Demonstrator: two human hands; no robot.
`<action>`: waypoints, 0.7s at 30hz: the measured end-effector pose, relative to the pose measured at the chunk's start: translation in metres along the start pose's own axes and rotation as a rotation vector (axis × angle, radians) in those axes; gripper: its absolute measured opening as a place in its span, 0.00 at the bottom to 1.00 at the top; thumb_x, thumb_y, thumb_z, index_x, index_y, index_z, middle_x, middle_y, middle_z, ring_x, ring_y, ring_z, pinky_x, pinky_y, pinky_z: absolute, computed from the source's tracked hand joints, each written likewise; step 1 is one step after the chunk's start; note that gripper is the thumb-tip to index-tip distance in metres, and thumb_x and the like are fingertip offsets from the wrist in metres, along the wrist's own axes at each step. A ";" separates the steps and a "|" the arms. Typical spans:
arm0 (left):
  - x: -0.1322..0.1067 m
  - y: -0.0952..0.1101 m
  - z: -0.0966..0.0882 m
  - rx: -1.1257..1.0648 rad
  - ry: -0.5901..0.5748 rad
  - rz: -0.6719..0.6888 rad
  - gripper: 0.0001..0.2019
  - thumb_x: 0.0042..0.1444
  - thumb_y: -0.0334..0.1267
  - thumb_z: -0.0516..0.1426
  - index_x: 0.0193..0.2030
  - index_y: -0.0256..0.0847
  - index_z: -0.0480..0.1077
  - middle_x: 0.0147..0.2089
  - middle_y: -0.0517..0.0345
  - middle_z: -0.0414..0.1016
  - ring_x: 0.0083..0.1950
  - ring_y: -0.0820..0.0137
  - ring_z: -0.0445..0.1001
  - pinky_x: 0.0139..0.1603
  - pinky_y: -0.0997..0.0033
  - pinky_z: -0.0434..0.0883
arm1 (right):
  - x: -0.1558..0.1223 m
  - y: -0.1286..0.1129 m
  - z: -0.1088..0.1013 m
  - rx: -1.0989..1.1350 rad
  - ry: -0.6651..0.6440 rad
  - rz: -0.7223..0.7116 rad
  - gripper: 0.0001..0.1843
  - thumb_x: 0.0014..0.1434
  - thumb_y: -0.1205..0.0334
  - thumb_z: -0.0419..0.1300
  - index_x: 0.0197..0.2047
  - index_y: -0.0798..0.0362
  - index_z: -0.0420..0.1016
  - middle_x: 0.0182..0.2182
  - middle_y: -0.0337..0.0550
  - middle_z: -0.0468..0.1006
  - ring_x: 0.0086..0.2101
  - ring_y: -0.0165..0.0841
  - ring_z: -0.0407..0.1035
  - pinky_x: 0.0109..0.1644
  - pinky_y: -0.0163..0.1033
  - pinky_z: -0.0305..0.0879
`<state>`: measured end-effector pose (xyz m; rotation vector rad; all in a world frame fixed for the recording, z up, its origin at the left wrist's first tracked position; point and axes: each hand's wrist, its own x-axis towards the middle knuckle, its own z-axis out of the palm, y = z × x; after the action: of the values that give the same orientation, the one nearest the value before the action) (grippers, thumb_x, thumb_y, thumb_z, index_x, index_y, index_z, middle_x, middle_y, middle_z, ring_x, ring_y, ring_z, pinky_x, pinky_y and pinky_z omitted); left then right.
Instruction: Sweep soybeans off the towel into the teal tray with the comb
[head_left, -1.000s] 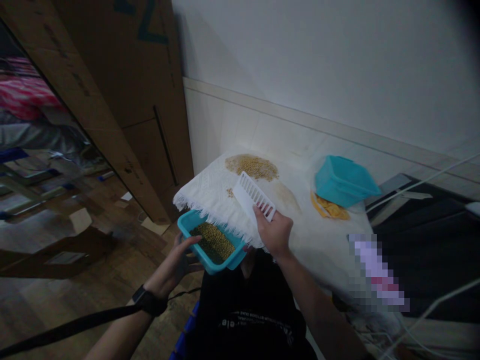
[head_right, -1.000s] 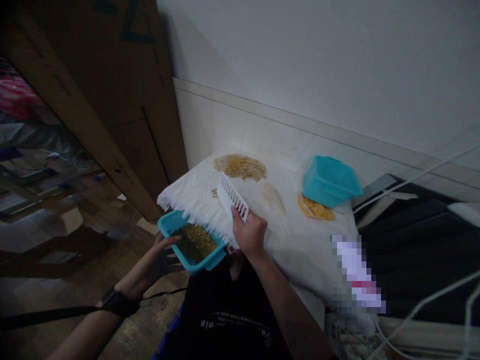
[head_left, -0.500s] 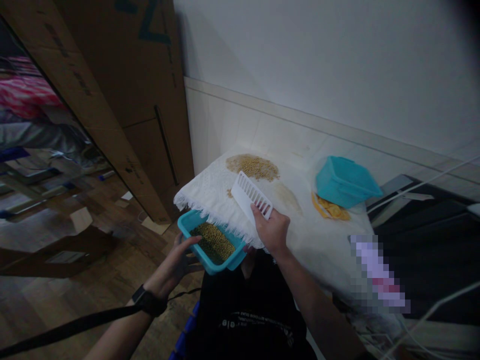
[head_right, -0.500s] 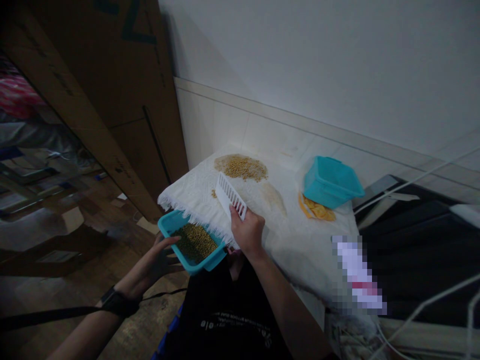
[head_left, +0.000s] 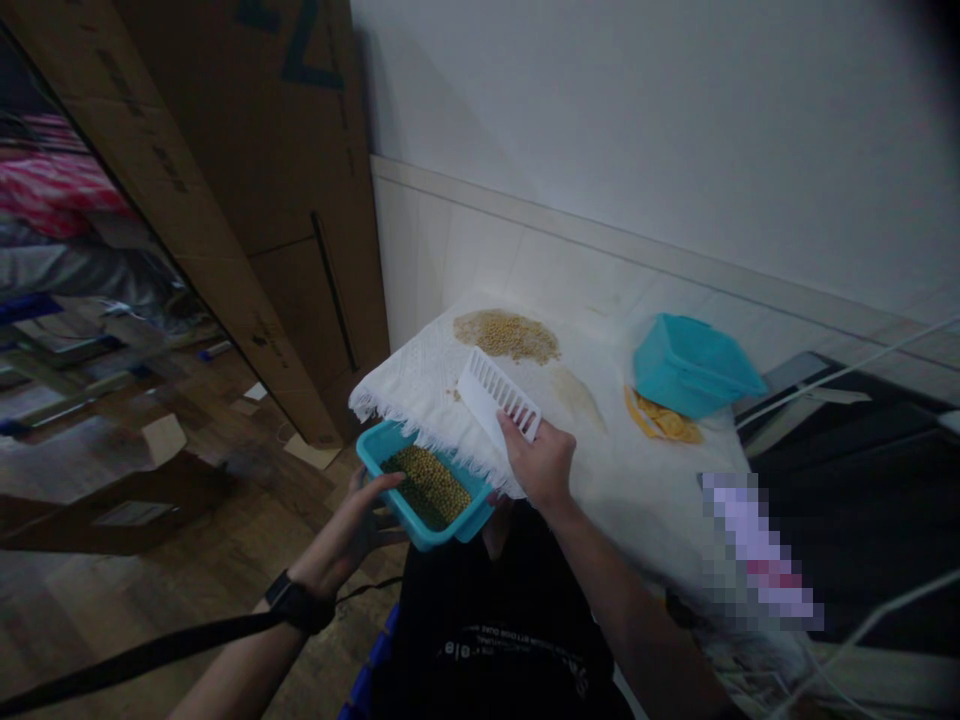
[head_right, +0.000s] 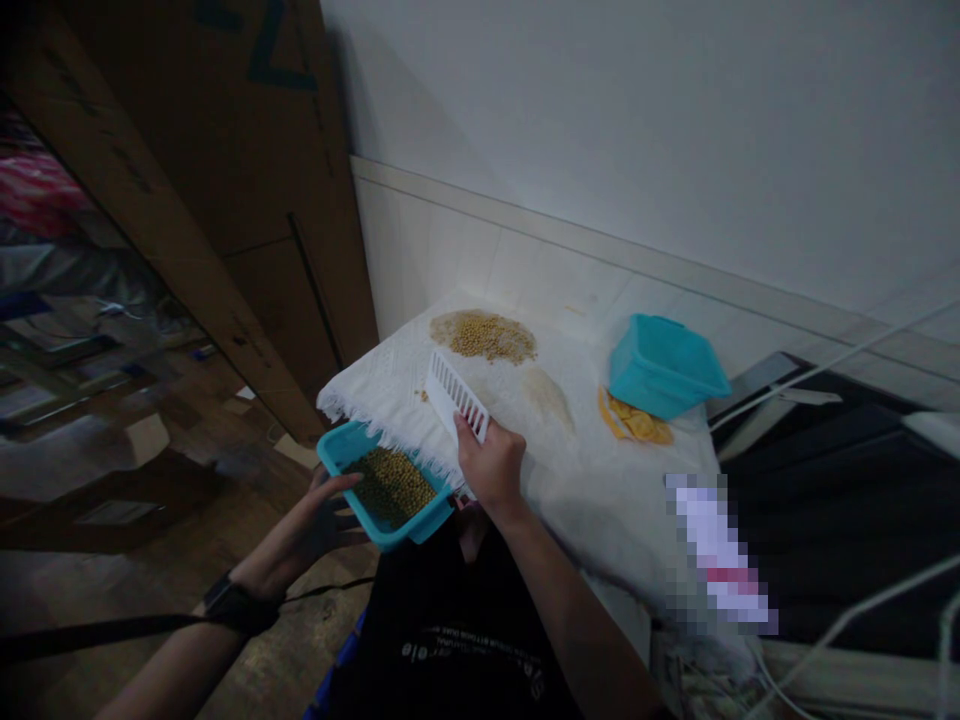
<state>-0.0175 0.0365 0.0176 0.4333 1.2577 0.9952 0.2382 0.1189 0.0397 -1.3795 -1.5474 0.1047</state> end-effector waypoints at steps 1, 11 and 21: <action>0.001 0.000 0.000 0.000 0.007 -0.003 0.38 0.58 0.47 0.73 0.71 0.54 0.62 0.55 0.46 0.83 0.43 0.50 0.89 0.44 0.46 0.86 | 0.000 -0.002 0.001 -0.001 -0.006 0.002 0.22 0.69 0.46 0.65 0.32 0.54 0.88 0.28 0.54 0.89 0.29 0.45 0.86 0.34 0.40 0.78; 0.004 -0.001 -0.004 0.000 0.006 0.015 0.37 0.58 0.48 0.73 0.71 0.54 0.64 0.57 0.44 0.83 0.45 0.50 0.89 0.46 0.46 0.86 | -0.011 -0.010 -0.005 0.046 -0.016 -0.011 0.22 0.70 0.46 0.65 0.33 0.53 0.89 0.28 0.53 0.89 0.29 0.45 0.86 0.34 0.40 0.79; 0.013 0.009 -0.018 -0.032 0.015 0.022 0.34 0.58 0.47 0.74 0.68 0.54 0.64 0.55 0.49 0.83 0.45 0.52 0.89 0.48 0.44 0.87 | -0.008 -0.011 0.004 0.070 -0.011 -0.018 0.21 0.70 0.47 0.65 0.33 0.53 0.89 0.30 0.54 0.90 0.29 0.45 0.86 0.35 0.41 0.80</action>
<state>-0.0383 0.0477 0.0113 0.4165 1.2509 1.0379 0.2266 0.1110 0.0404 -1.3114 -1.5510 0.1541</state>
